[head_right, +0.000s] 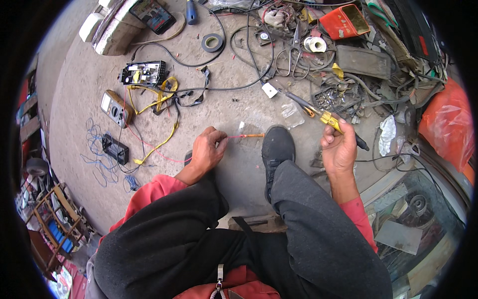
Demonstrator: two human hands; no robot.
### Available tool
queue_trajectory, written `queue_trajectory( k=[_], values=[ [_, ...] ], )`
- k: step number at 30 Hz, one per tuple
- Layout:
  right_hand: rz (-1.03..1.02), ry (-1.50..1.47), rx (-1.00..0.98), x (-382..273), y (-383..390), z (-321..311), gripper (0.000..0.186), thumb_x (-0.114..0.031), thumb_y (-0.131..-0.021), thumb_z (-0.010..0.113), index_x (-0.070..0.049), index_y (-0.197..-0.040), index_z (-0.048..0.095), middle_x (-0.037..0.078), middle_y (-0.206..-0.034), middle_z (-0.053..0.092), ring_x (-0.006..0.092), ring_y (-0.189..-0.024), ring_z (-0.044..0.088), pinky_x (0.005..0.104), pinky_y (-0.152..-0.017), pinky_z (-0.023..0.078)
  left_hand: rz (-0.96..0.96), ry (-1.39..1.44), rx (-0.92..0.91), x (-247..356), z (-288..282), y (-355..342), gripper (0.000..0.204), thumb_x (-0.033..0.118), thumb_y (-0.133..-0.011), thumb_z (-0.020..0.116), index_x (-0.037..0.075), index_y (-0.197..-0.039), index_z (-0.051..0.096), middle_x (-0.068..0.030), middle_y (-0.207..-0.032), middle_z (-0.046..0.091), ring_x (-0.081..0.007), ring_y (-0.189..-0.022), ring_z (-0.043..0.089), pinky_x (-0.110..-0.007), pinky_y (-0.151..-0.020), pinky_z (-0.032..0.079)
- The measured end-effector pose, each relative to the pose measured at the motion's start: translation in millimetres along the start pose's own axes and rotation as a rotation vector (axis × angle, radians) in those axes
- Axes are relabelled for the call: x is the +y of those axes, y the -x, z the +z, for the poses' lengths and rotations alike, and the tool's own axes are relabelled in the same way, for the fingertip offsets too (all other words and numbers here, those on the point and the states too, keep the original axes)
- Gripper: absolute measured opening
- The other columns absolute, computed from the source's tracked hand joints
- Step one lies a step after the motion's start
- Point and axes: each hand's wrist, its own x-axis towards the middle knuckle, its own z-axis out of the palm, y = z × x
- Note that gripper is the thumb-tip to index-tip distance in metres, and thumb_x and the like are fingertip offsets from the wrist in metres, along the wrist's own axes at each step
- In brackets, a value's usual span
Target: The person sits on the floor and uses a soldering iron to join two wires. After soldering, they wrap the connection with electrical tape. The workspace is cluttered with various electronic components and tools.
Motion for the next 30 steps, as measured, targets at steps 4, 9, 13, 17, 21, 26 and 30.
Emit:
queue_trajectory(
  k=[4, 9, 13, 17, 21, 26, 30],
  values=[
    [0.011, -0.039, -0.013, -3.3, -2.0, -5.8, 0.033, -0.031, -0.093, 0.057, -0.003, -0.109, 0.062, 0.001, -0.073, 0.055, 0.008, -0.06, 0.045, 0.0236, -0.053, 0.037, -0.002, 0.008, -0.002, 0.3, -0.9, 0.2, 0.008, 0.011, -0.082, 0.07, 0.005, -0.087, 0.071, -0.0129, -0.082, 0.062, -0.0323, -0.076, 0.063, -0.041, -0.067, 0.049],
    [0.01, -0.068, -0.007, -7.1, -3.0, -8.1, 0.031, -0.031, -0.093, 0.057, -0.004, -0.107, 0.062, 0.001, -0.073, 0.056, 0.0079, -0.06, 0.046, 0.0231, -0.053, 0.037, 0.002, 0.001, -0.011, 0.9, -2.1, -0.8, 0.008, 0.012, -0.083, 0.069, 0.006, -0.087, 0.072, -0.0125, -0.085, 0.063, -0.0344, -0.076, 0.064, -0.043, -0.067, 0.05],
    [0.009, -0.066, -0.019, -8.2, -3.3, -8.3, 0.031, -0.031, -0.094, 0.057, -0.004, -0.107, 0.063, 0.001, -0.073, 0.056, 0.0078, -0.06, 0.047, 0.0226, -0.052, 0.037, -0.009, 0.011, -0.011, 0.9, -2.4, -0.5, 0.009, 0.013, -0.083, 0.068, 0.007, -0.087, 0.073, -0.0123, -0.086, 0.064, -0.0359, -0.075, 0.064, -0.045, -0.067, 0.05],
    [0.017, -0.077, 0.0, -10.2, -1.6, -5.1, 0.03, -0.031, -0.094, 0.056, -0.004, -0.106, 0.063, 0.001, -0.072, 0.055, 0.0083, -0.059, 0.046, 0.0229, -0.052, 0.037, -0.027, 0.016, -0.029, 1.0, -4.1, -0.4, 0.01, 0.014, -0.082, 0.069, 0.007, -0.088, 0.072, -0.0121, -0.087, 0.064, -0.0354, -0.077, 0.064, -0.045, -0.068, 0.05],
    [0.028, -0.106, -0.03, -12.9, -2.2, -9.9, 0.029, -0.031, -0.094, 0.056, -0.005, -0.103, 0.064, 0.001, -0.072, 0.055, 0.0087, -0.059, 0.046, 0.0231, -0.051, 0.036, -0.052, 0.021, -0.056, 2.5, -4.9, -0.1, 0.013, 0.015, -0.082, 0.07, 0.007, -0.092, 0.072, -0.0122, -0.088, 0.064, -0.035, -0.079, 0.065, -0.045, -0.069, 0.051],
    [0.032, -0.144, -0.01, -17.5, -0.7, -7.3, 0.027, -0.031, -0.094, 0.057, -0.006, -0.1, 0.064, 0.001, -0.072, 0.055, 0.0088, -0.058, 0.045, 0.0231, -0.051, 0.035, 0.027, -0.006, -0.003, 1.3, -5.4, -0.3, 0.021, 0.012, -0.081, 0.073, 0.002, -0.099, 0.069, -0.0134, -0.088, 0.064, -0.0293, -0.075, 0.065, -0.039, -0.068, 0.052],
    [0.025, -0.177, -0.004, -18.5, -0.5, -8.9, 0.026, -0.032, -0.093, 0.058, -0.007, -0.097, 0.064, 0.0, -0.071, 0.055, 0.0087, -0.058, 0.045, 0.023, -0.051, 0.036, 0.104, -0.029, 0.074, 5.8, -13.7, -4.2, 0.023, 0.01, -0.08, 0.074, 0.001, -0.101, 0.067, -0.0134, -0.09, 0.062, -0.0287, -0.081, 0.064, -0.038, -0.072, 0.051]
  ],
)
